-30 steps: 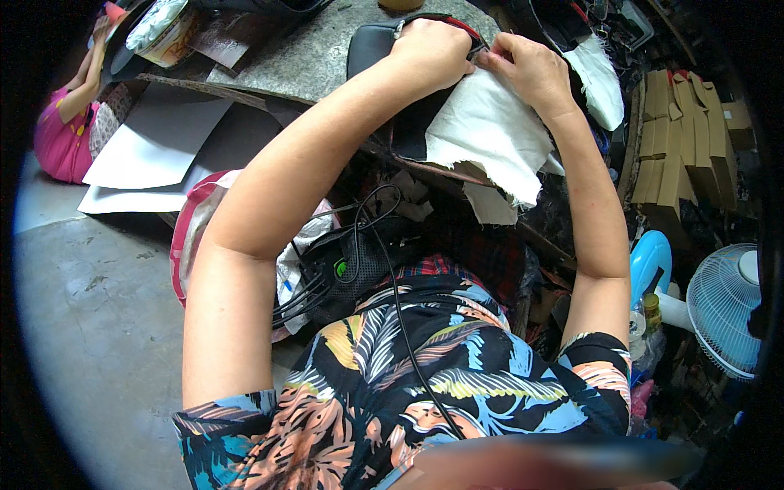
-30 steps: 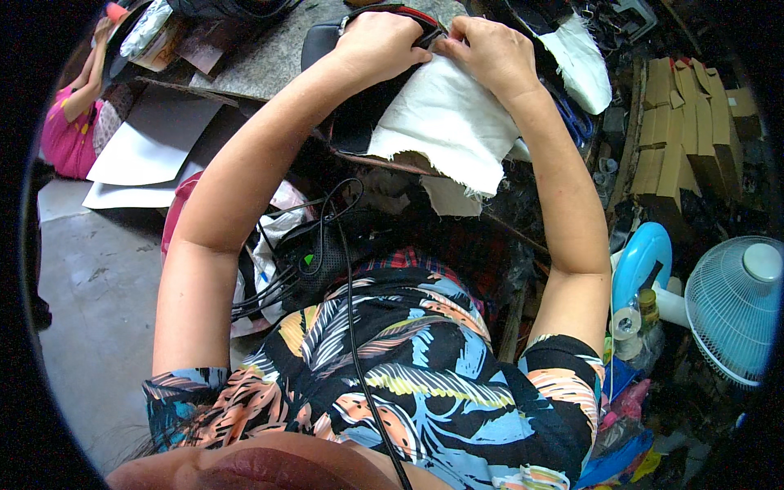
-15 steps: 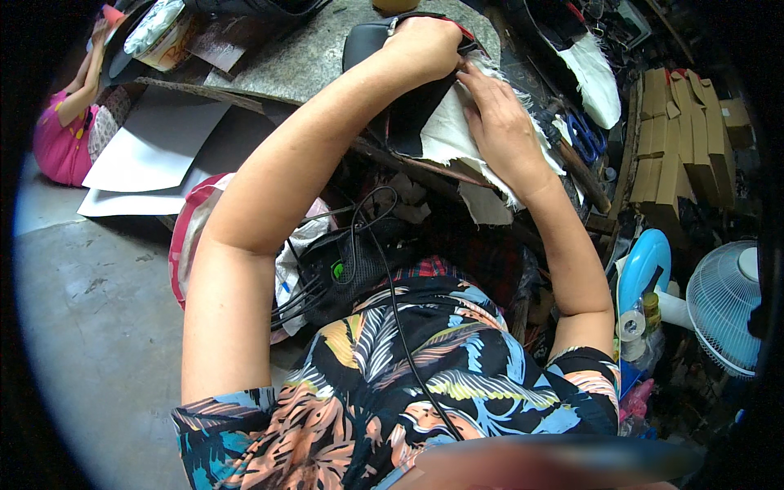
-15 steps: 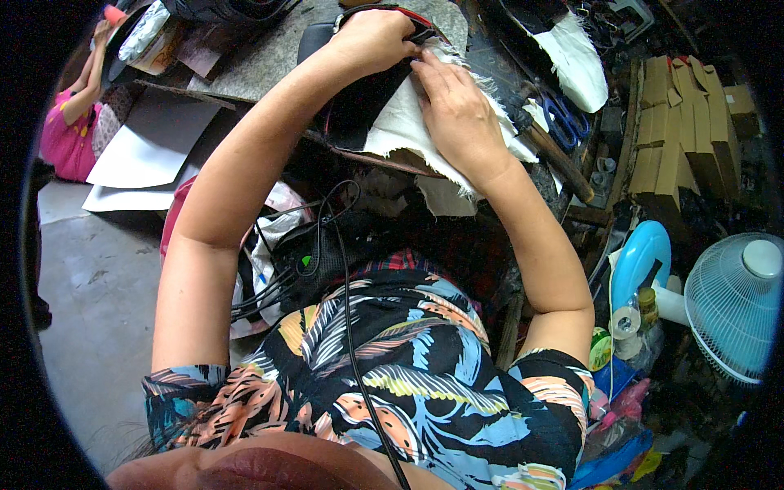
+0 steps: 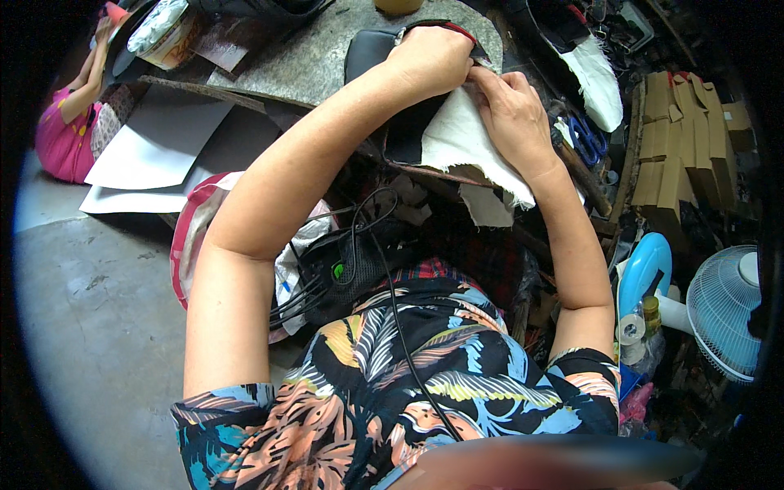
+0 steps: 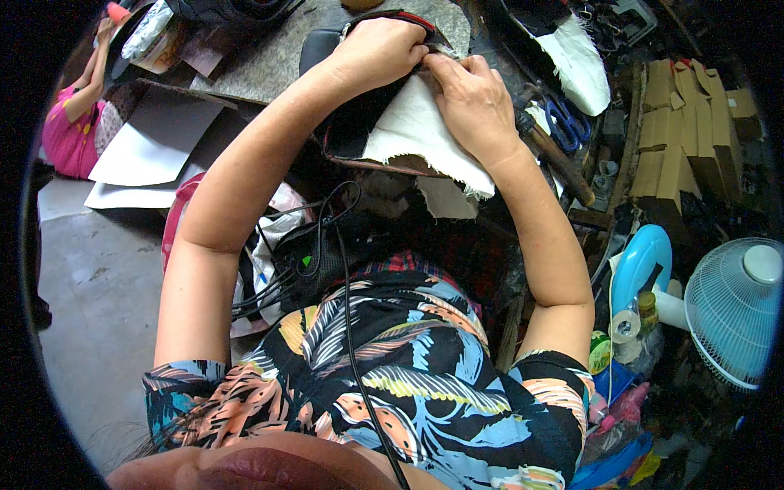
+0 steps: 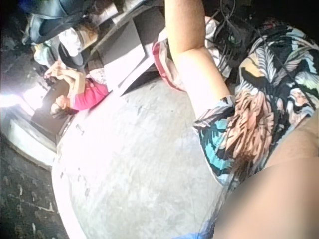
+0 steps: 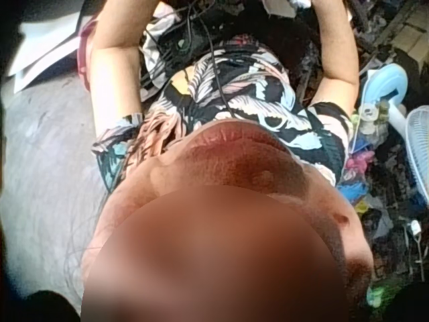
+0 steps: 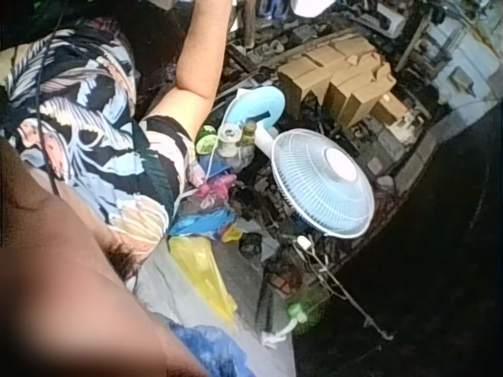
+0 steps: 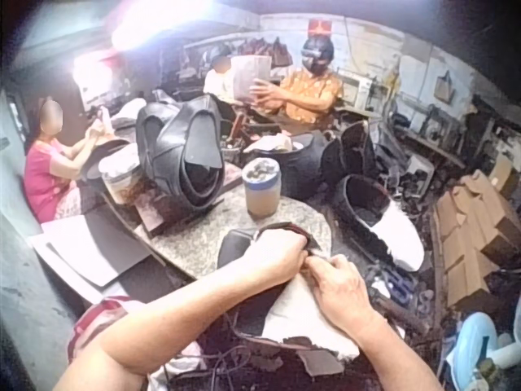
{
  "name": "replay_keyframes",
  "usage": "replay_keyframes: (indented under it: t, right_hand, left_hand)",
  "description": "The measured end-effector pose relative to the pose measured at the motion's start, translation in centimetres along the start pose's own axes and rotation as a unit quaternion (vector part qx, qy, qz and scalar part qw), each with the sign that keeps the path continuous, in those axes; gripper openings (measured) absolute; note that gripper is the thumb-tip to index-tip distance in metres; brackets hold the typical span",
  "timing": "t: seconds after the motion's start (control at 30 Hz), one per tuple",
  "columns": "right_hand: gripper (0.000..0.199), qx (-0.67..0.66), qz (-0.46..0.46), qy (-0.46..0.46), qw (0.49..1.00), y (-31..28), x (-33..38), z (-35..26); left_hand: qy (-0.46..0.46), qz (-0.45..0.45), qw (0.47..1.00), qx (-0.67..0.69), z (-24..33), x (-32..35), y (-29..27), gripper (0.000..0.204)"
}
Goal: The person aligns a white fabric piece to the interior of a black bag and trims excess fabric with scissors. They repeatedly adjust the fabric and cut along the bag's edge to fit the lining.
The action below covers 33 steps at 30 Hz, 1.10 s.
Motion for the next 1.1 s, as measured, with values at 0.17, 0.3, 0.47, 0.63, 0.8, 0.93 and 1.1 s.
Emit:
replay_keyframes:
  t: [0.17, 0.3, 0.47, 0.63, 0.8, 0.93, 1.1]
  right_hand:
    - [0.034, -0.024, 0.004, -0.023, 0.999, 0.6, 0.1, 1.0]
    - [0.037, -0.314, -0.005, 0.132, 0.940, 1.1, -1.4, 3.7]
    - [0.042, -0.324, 0.003, 0.160, 0.932, 1.7, -1.6, 4.2]
    - [0.052, -0.040, 0.006, 0.036, 0.999, 0.9, -2.1, 2.1]
    - [0.044, 0.076, -0.008, -0.068, 0.995, 0.0, -2.9, 0.5]
    - [0.034, 0.094, -0.031, -0.060, 0.993, 0.0, -3.5, 0.4]
    - [0.019, 0.067, -0.040, -0.087, 0.993, 0.1, -3.4, 1.4]
  left_hand:
    - [-0.068, -0.007, 0.996, 0.057, -0.4, -0.2, -0.4, 0.026]
    - [-0.049, 0.004, 0.977, 0.208, -0.3, 0.7, 0.3, 0.029]
    - [-0.002, -0.027, 0.986, 0.167, -0.6, 0.5, 1.2, 0.032]
    - [-0.060, 0.024, 0.983, 0.175, -1.3, -0.3, 0.5, 0.024]
    - [-0.070, 0.049, 0.971, 0.225, -1.2, 0.2, -0.6, 0.022]
    - [-0.066, 0.065, 0.971, 0.222, -0.8, 0.5, -0.9, 0.023]
    - [-0.067, 0.072, 0.980, 0.171, -0.9, 1.0, -1.0, 0.023]
Point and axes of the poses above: each hand's wrist, its own x-axis away from the middle knuckle, its own y-axis out of the palm, z = x × y, the point moved 1 cm from there along -x, towards the middle knuckle, and after that the axes turned 12 degrees about -x, right-handed, at the moved point
